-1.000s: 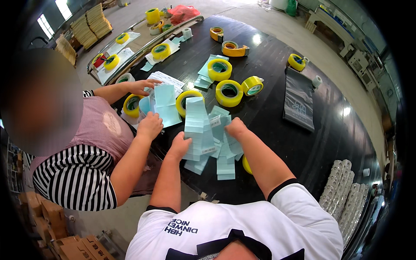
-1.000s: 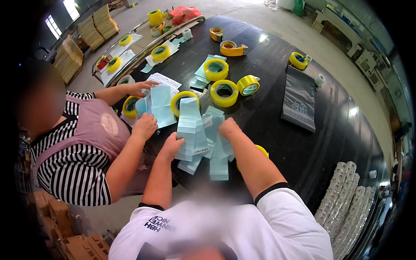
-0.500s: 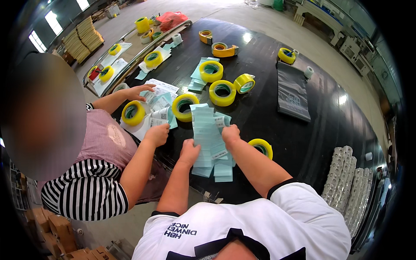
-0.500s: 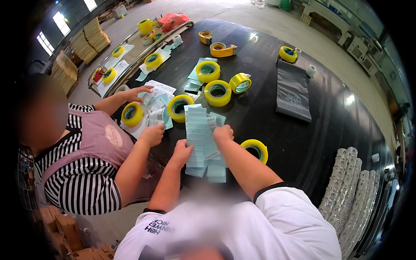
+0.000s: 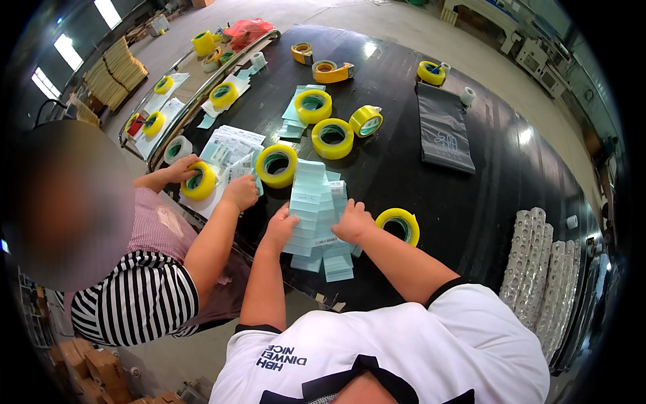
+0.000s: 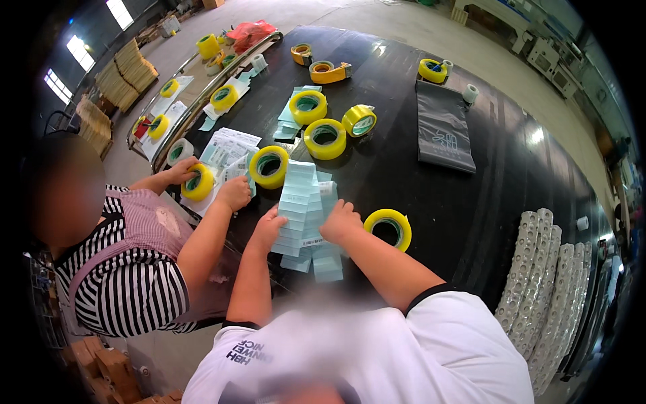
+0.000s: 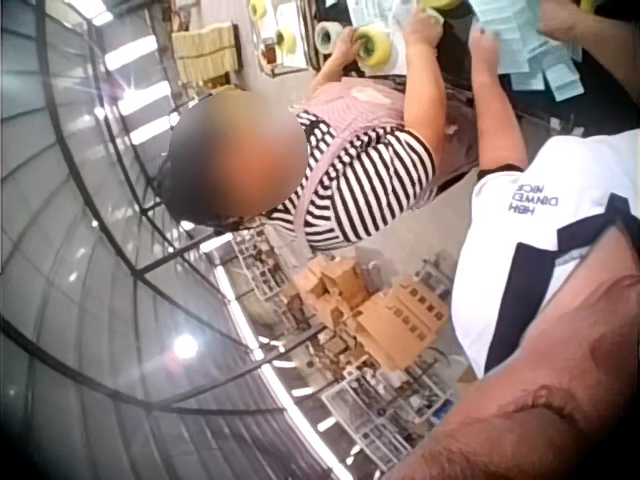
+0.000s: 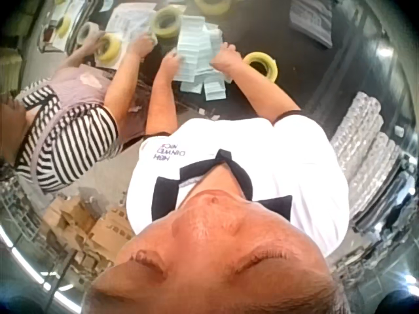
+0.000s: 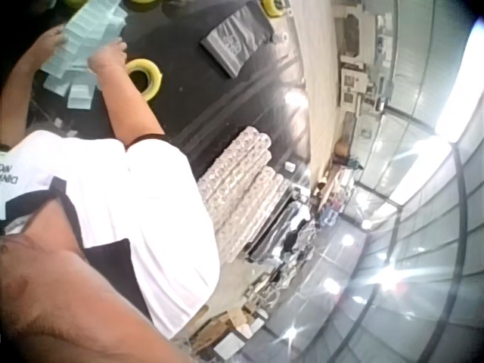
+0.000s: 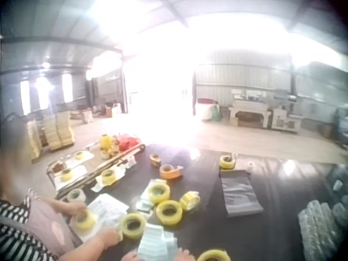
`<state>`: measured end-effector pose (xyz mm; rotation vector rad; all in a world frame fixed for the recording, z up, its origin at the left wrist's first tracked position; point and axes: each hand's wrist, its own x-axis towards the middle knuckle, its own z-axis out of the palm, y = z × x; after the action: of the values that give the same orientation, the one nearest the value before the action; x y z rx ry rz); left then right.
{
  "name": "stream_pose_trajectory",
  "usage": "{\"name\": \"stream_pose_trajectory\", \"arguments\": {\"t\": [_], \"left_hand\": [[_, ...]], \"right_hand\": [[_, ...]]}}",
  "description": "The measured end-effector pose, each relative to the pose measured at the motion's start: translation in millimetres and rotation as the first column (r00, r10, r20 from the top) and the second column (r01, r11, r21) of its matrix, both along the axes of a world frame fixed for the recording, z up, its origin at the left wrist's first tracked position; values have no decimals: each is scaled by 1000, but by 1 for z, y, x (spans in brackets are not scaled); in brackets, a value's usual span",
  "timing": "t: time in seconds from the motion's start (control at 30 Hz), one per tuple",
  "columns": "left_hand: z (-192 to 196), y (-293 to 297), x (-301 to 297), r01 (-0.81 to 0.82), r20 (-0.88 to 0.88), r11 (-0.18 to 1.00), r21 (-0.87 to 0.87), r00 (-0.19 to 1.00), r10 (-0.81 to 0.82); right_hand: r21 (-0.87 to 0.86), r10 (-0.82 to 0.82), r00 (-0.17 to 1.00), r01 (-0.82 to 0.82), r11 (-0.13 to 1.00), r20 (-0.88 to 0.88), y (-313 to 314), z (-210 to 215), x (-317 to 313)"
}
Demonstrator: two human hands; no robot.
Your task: The person handles rolls of yellow tape and stacks of blue labels on a black table. They pick up stickers from a sheet and apply them to the labels by hand before moving items across the workspace.
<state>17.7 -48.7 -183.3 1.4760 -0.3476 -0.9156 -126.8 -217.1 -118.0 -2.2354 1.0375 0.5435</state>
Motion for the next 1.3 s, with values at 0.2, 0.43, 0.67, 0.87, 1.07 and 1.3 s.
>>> {"name": "stream_pose_trajectory", "arguments": {"t": [0.2,0.43,0.67,0.87,1.07,1.3], "left_hand": [[31,8,7,-3,-335,998,69,942,26],[11,25,18,156,-198,986,52,970,-143],[-7,35,10,-14,9,997,-78,1000,15],[36,82,2,-212,-343,937,-279,933,109],[20,112,21,23,222,801,598,956,-194],[21,117,44,-68,500,770,635,795,-342]], "right_hand": [[207,-105,993,91,974,54,7,-18,15],[158,-85,986,63,985,140,14,-13,6],[292,-184,920,81,953,345,-21,-61,5],[-62,85,955,-70,996,286,-1,-19,8],[-446,514,756,-327,833,406,4,-51,11],[-452,617,696,-446,772,368,8,-65,19]]}}
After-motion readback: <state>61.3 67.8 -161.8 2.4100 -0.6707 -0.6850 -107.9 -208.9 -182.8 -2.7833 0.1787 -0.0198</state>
